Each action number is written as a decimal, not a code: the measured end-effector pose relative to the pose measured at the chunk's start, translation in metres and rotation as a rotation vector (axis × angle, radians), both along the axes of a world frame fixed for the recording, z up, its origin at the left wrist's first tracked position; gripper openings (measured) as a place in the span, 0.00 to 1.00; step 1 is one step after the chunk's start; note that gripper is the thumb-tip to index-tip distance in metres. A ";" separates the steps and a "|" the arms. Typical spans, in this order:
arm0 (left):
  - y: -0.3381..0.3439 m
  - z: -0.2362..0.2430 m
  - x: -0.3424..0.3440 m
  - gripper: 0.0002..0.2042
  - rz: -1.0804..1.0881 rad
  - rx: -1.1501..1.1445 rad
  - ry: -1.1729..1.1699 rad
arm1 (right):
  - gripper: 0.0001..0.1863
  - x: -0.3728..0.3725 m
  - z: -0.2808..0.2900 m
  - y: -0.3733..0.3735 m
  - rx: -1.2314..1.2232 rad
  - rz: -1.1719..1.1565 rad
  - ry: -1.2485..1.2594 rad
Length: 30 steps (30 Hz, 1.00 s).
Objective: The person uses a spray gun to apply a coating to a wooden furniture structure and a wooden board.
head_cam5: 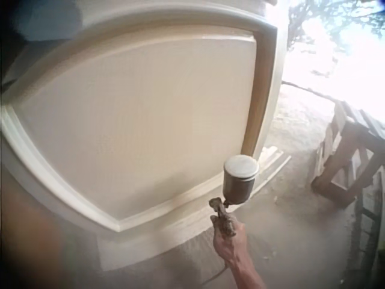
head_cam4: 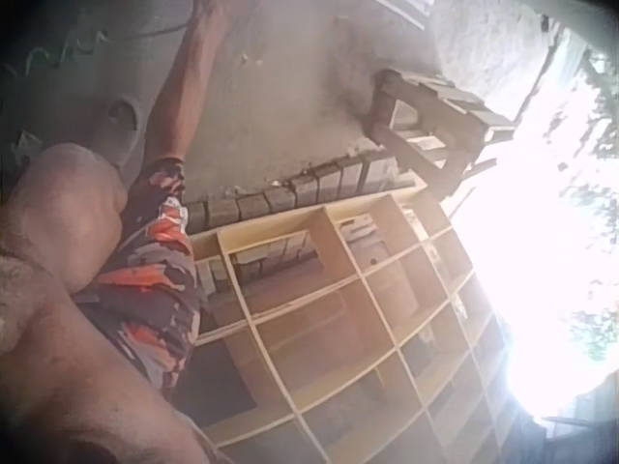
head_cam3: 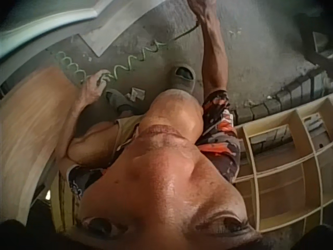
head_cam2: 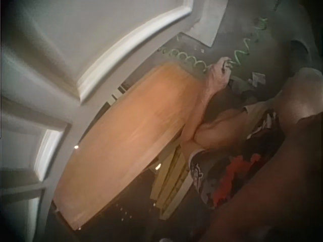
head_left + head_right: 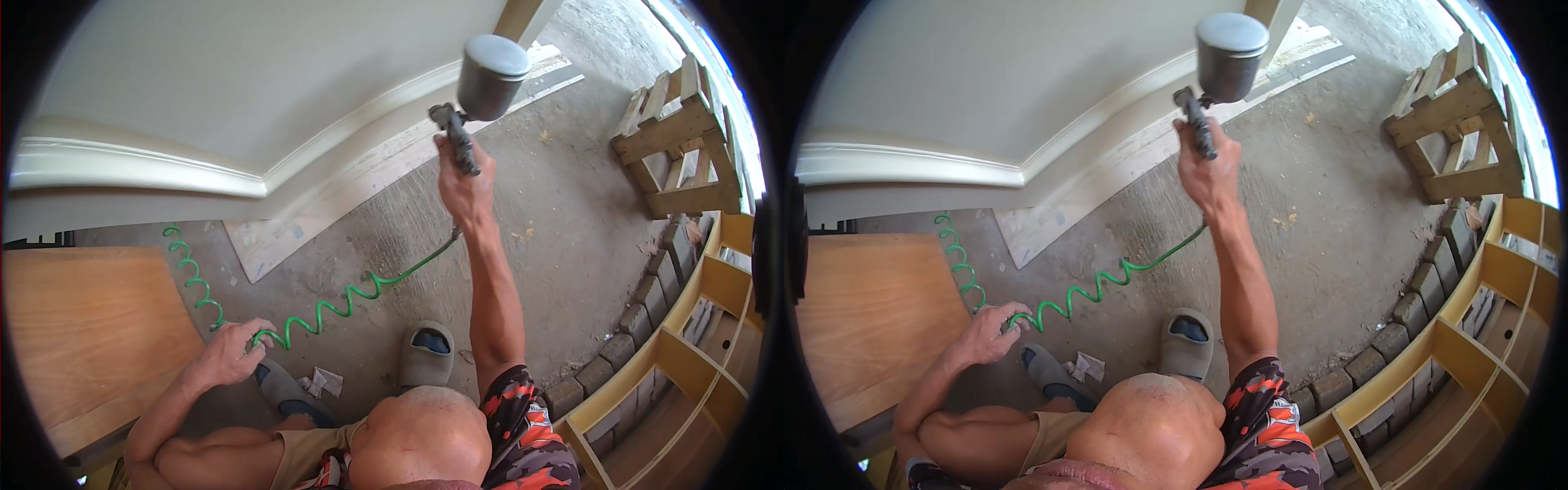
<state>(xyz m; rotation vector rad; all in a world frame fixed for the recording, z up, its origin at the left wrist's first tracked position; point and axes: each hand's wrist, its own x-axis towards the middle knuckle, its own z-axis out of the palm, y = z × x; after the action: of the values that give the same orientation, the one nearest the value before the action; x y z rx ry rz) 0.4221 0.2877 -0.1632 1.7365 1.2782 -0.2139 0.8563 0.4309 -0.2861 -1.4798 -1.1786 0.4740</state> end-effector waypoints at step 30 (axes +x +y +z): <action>0.010 0.017 0.033 0.21 -0.050 0.015 -0.122 | 0.21 0.087 0.041 0.023 -0.094 -0.204 -0.261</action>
<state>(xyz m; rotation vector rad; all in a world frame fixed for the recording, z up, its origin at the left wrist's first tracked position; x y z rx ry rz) 0.4552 0.2977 -0.1463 1.7676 1.1520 -0.1251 0.9434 0.4542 -0.2451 -1.7616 -1.2020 0.2030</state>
